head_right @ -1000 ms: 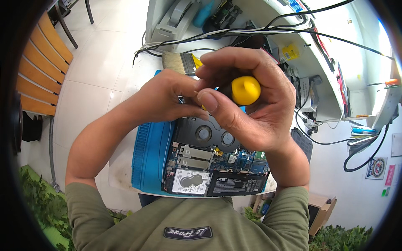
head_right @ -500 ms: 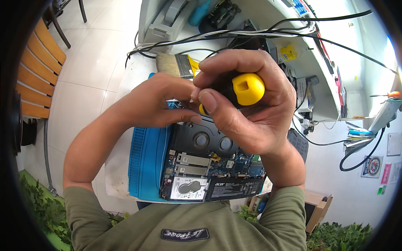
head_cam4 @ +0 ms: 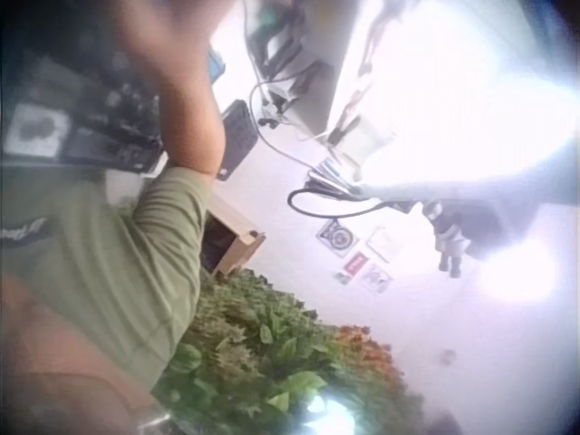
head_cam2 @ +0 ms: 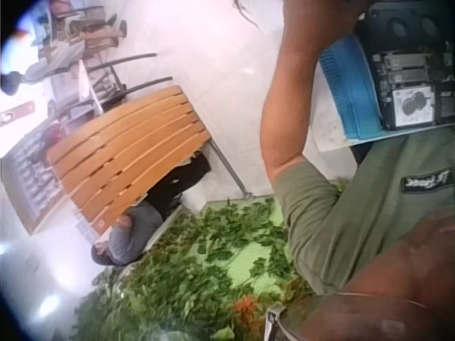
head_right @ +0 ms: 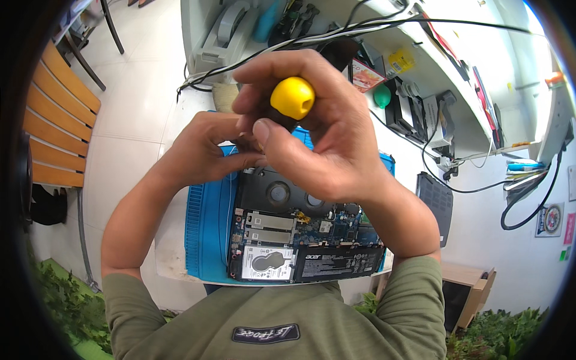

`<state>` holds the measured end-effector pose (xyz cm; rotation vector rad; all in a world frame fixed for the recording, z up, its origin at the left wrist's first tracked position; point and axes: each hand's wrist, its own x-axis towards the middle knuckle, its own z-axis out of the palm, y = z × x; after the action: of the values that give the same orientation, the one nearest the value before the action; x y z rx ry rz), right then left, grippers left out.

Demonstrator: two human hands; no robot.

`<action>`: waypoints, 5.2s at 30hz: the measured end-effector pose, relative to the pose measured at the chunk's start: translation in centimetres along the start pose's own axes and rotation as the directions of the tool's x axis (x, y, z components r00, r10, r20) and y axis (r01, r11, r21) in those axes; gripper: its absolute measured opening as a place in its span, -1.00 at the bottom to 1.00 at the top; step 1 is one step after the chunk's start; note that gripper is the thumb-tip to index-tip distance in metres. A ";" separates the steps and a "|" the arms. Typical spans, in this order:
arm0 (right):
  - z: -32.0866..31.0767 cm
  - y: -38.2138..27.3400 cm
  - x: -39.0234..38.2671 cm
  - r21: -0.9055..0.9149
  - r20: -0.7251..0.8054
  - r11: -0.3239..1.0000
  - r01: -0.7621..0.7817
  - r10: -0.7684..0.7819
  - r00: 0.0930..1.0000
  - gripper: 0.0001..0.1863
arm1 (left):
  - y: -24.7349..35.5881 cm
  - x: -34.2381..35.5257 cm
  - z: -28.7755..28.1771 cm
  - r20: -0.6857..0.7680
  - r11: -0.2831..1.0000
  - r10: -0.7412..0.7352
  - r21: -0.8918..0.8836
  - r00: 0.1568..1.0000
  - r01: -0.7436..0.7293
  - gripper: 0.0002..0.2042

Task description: The person works on the internal components of a laptop using a screwdriver and a brush.

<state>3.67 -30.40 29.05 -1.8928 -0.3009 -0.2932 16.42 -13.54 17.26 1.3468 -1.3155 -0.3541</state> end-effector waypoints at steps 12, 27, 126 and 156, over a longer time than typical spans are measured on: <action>0.7 0.4 0.5 0.001 -0.021 0.987 0.163 -0.163 0.986 -0.58 | 3.8 -0.9 0.8 -0.103 0.959 -0.248 0.118 0.963 0.259 -0.78; -0.1 0.1 -0.8 -0.027 -0.046 0.968 0.251 -0.252 0.967 -0.54 | 4.8 -2.5 2.5 -0.170 0.908 -0.164 0.360 0.972 0.216 -0.84; -18.8 7.9 -14.6 -0.764 0.180 0.644 -0.026 0.251 0.951 -0.88 | 3.1 -3.6 4.4 -0.515 0.986 -0.159 -0.032 0.843 0.166 -0.77; -3.7 0.3 -0.2 -0.082 0.134 0.963 0.258 -0.246 0.960 -0.29 | 4.4 -1.9 5.2 -0.398 0.924 -0.002 0.349 0.917 0.154 -0.80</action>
<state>3.40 -33.98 29.93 -1.9746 -0.6237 -0.3687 9.46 -13.32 18.49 1.6922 -1.0192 0.1246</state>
